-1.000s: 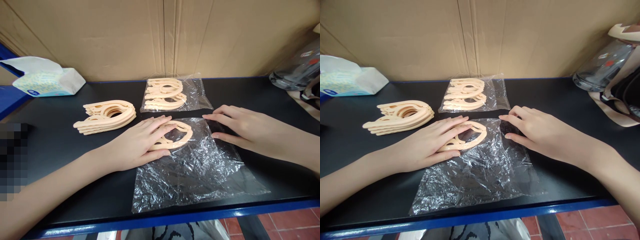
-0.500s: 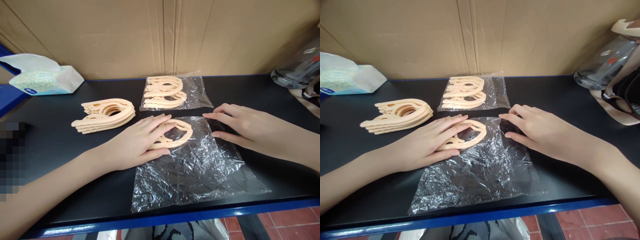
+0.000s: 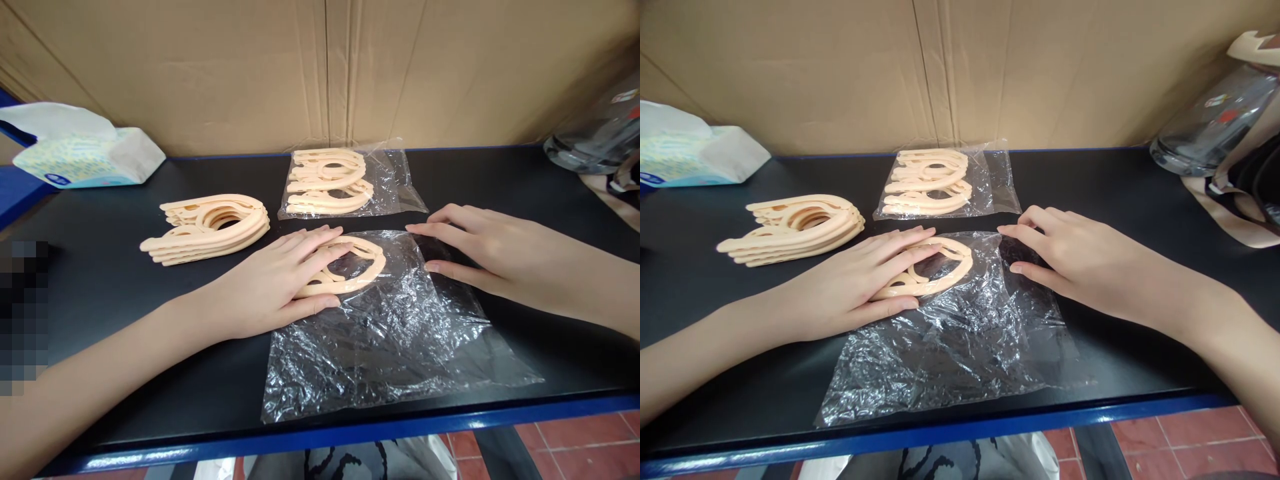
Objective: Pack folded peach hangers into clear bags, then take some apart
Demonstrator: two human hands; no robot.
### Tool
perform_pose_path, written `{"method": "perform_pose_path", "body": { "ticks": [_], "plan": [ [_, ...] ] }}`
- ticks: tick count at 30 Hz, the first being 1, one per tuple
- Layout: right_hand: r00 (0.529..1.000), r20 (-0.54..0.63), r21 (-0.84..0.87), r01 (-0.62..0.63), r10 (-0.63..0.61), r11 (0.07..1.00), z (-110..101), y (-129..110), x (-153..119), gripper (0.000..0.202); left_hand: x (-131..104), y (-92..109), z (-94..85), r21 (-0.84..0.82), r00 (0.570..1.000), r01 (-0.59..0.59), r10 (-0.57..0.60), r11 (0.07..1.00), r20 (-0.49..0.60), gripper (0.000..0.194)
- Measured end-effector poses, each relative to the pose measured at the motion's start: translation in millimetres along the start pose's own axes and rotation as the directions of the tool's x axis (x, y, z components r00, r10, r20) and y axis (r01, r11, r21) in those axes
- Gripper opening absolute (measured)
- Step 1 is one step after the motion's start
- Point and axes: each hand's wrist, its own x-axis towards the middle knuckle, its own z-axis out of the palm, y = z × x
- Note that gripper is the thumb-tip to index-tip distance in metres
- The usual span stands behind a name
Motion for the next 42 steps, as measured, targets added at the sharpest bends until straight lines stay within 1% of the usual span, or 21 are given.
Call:
{"method": "perform_pose_path", "body": {
  "ticks": [5, 8, 12, 18, 24, 31, 36, 42],
  "plan": [
    [1.000, 0.004, -0.023, 0.008, -0.007, 1.000, 0, -1, -1, 0.053, 1, 0, 0.3, 0.004, 1.000, 0.006, -0.006, 1.000, 0.013, 0.068],
    [1.000, 0.004, -0.034, 0.008, -0.008, 0.999, 0, -1, -1, 0.053, 0, -2, 4.5, 0.012, 1.000, -0.006, 0.006, 1.000, -0.012, 0.068],
    [1.000, 0.002, -0.039, 0.008, -0.008, 0.999, 0, -1, -2, 0.053, -1, -5, 9.4, 0.015, 0.997, -0.035, 0.036, 0.999, -0.074, 0.067],
    [1.000, -0.010, -0.037, 0.001, -0.002, 0.999, 1, -3, 0, 0.054, 1, -3, 3.8, 0.011, 1.000, -0.015, 0.016, 1.000, -0.010, 0.068],
    [1.000, 0.002, -0.045, -0.007, 0.007, 0.999, 0, -4, -2, 0.055, 1, -2, 2.2, 0.013, 1.000, -0.011, 0.011, 1.000, -0.002, 0.067],
    [1.000, -0.001, -0.109, 0.021, -0.022, 0.994, -1, -6, -2, 0.055, 1, -1, 1.9, 0.017, 1.000, -0.010, 0.010, 1.000, -0.004, 0.067],
    [0.999, 0.028, -0.064, -0.014, 0.016, 0.998, -2, -6, -2, 0.056, 0, -1, 1.3, 0.025, 1.000, -0.004, 0.003, 1.000, 0.007, 0.067],
    [1.000, 0.023, -0.065, 0.004, -0.003, 0.998, -5, -7, -2, 0.058, 1, -3, 5.8, 0.022, 0.998, -0.032, 0.033, 0.999, -0.050, 0.066]
  ]
}}
